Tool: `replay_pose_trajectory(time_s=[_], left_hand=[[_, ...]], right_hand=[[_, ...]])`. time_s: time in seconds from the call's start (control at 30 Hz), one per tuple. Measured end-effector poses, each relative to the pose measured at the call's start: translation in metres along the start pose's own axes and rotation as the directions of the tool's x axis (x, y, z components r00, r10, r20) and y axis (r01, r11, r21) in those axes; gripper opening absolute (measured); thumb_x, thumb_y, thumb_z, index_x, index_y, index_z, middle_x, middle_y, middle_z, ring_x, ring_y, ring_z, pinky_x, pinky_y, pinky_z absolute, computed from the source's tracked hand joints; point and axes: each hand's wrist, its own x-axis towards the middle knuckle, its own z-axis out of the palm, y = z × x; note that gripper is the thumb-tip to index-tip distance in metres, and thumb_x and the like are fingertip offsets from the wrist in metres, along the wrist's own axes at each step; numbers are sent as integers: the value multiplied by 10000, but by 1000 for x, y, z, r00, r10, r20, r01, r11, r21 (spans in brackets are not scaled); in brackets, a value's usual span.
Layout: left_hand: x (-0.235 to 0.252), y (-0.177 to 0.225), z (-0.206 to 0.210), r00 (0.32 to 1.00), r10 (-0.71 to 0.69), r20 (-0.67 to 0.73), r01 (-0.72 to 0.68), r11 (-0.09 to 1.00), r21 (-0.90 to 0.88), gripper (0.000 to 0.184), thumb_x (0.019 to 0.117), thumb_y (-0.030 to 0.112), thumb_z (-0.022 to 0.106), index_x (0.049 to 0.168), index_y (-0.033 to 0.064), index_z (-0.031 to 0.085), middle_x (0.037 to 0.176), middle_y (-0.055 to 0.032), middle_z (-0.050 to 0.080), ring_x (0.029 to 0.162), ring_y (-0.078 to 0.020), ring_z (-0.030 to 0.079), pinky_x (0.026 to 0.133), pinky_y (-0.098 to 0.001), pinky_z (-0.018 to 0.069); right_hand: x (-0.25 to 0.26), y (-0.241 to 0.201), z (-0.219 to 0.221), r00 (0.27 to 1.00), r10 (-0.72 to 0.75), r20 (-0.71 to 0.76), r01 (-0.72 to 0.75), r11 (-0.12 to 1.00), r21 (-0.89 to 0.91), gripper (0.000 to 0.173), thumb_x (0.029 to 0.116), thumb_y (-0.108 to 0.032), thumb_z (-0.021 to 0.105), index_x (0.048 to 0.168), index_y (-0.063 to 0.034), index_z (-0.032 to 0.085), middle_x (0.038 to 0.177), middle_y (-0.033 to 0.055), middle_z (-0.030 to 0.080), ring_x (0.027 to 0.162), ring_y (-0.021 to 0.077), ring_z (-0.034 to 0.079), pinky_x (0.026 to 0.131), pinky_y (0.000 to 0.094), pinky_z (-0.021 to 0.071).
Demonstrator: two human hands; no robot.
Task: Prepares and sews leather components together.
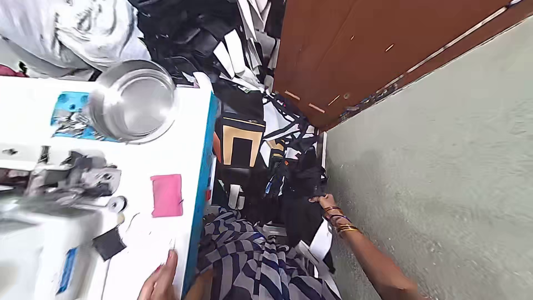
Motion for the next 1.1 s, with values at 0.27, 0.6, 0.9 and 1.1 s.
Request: replay_pose_trajectory(time_s=[0.27,0.6,0.9,1.1], left_hand=[[2,-4,11,987,117,-106,-114,993,36,565,574,-177,740,923,264,800,1471,-235,547,1280,-549,522,845,-671,425],[2,-3,15,984,102,-144,-94,994,62,620,529,-200,756,940,262,804,1459,-186,577,1273,-480,564,865,-637,430],[0,-5,17,986,95,-136,-69,980,188,310,814,119,626,934,371,760,1435,-165,587,1296,-397,521,889,-528,356],[1,-4,17,989,55,-138,-25,977,211,286,890,150,589,955,404,704,1412,-112,603,1297,-329,508,902,-481,331]], right_hand=[[-128,-131,-118,923,-385,14,383,922,62,156,827,16,738,894,-17,601,782,48,635,686,109,594,647,327,510],[-139,-153,-29,771,-577,-271,623,592,512,341,993,-197,594,1306,-74,535,1112,-14,651,993,19,643,889,247,540],[8,-102,194,842,-375,388,387,921,50,665,1074,-263,496,1627,-74,180,1528,250,458,1253,359,588,979,501,513],[39,-163,217,619,-520,588,689,1,-725,431,1022,4,493,1441,-51,575,1577,305,380,1492,505,296,1150,726,209]])
